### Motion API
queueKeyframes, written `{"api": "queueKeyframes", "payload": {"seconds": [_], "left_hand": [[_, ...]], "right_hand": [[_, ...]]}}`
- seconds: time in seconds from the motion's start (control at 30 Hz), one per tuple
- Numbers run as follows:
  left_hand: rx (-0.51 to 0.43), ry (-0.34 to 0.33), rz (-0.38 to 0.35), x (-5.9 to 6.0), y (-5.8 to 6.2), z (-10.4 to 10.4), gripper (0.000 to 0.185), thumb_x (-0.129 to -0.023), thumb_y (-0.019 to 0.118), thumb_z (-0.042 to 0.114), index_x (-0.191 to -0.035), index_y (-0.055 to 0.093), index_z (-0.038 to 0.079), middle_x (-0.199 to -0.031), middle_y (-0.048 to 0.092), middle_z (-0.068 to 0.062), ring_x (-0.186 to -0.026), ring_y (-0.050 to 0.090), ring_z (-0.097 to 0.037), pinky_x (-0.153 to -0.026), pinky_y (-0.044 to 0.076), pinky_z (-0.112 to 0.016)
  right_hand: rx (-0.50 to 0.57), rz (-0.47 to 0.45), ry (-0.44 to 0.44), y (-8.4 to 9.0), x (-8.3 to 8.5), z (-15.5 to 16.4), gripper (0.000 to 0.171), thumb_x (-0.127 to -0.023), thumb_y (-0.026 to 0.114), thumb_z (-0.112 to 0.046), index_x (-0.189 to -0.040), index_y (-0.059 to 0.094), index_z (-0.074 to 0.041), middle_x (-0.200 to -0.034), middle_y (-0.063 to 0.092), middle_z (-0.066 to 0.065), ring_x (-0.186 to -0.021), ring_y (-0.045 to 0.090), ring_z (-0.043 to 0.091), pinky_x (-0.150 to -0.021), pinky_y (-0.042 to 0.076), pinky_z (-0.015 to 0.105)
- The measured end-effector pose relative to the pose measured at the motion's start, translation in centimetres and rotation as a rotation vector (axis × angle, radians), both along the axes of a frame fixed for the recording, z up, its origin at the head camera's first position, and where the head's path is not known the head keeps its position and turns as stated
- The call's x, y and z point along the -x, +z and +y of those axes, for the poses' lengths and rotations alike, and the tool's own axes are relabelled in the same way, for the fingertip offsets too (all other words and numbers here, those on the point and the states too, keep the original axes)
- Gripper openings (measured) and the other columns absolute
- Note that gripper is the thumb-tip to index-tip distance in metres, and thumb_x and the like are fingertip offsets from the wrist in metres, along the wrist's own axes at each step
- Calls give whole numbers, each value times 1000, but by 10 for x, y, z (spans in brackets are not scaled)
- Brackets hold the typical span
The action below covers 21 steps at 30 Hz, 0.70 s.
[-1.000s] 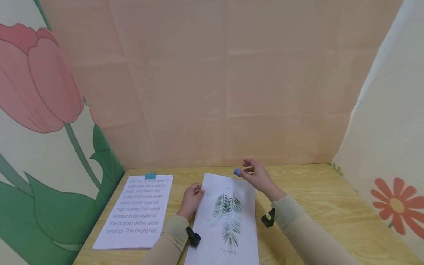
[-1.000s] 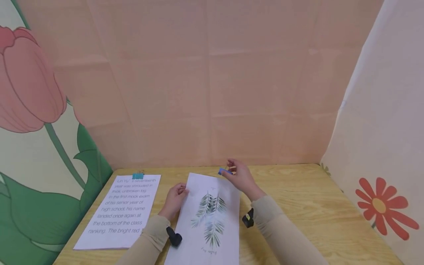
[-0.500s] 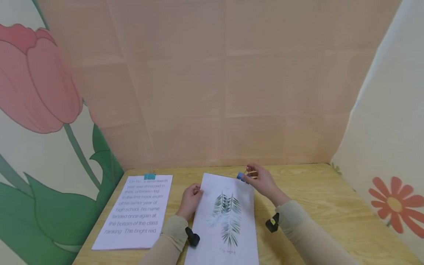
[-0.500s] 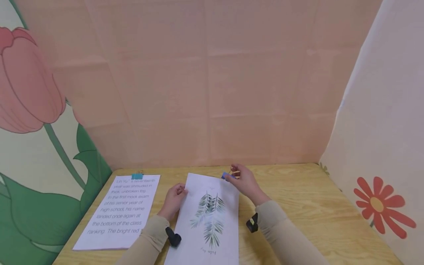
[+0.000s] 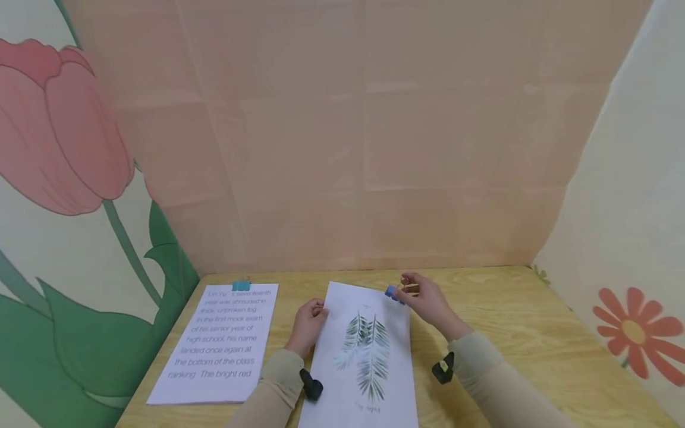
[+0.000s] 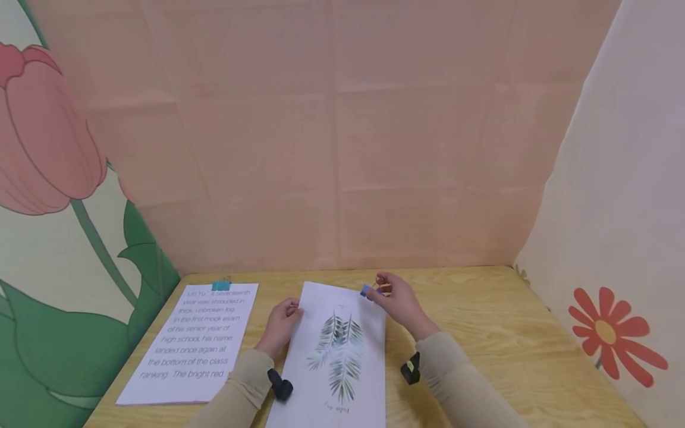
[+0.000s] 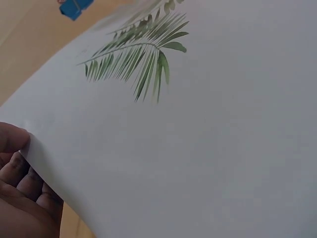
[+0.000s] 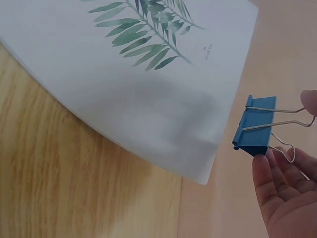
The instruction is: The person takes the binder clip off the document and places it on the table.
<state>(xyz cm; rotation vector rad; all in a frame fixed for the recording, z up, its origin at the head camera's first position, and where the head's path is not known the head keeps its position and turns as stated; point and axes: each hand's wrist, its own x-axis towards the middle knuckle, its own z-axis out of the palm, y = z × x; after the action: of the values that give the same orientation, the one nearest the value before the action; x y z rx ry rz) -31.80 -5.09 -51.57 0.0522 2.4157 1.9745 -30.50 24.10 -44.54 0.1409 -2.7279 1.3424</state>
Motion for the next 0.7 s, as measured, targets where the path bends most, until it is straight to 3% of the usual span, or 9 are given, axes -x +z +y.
{"api": "queueKeyframes", "payload": {"seconds": [0.7], "left_hand": [[10, 10, 6, -1, -5, 3, 13, -103, 60, 7, -112, 66, 1, -104, 69, -10, -91, 62, -21, -81, 53, -38]], "right_hand": [[-6, -1, -43, -18, -7, 27, 60, -98, 72, -27, -142, 49, 8, -134, 58, 27, -120, 61, 44, -93, 55, 53]]}}
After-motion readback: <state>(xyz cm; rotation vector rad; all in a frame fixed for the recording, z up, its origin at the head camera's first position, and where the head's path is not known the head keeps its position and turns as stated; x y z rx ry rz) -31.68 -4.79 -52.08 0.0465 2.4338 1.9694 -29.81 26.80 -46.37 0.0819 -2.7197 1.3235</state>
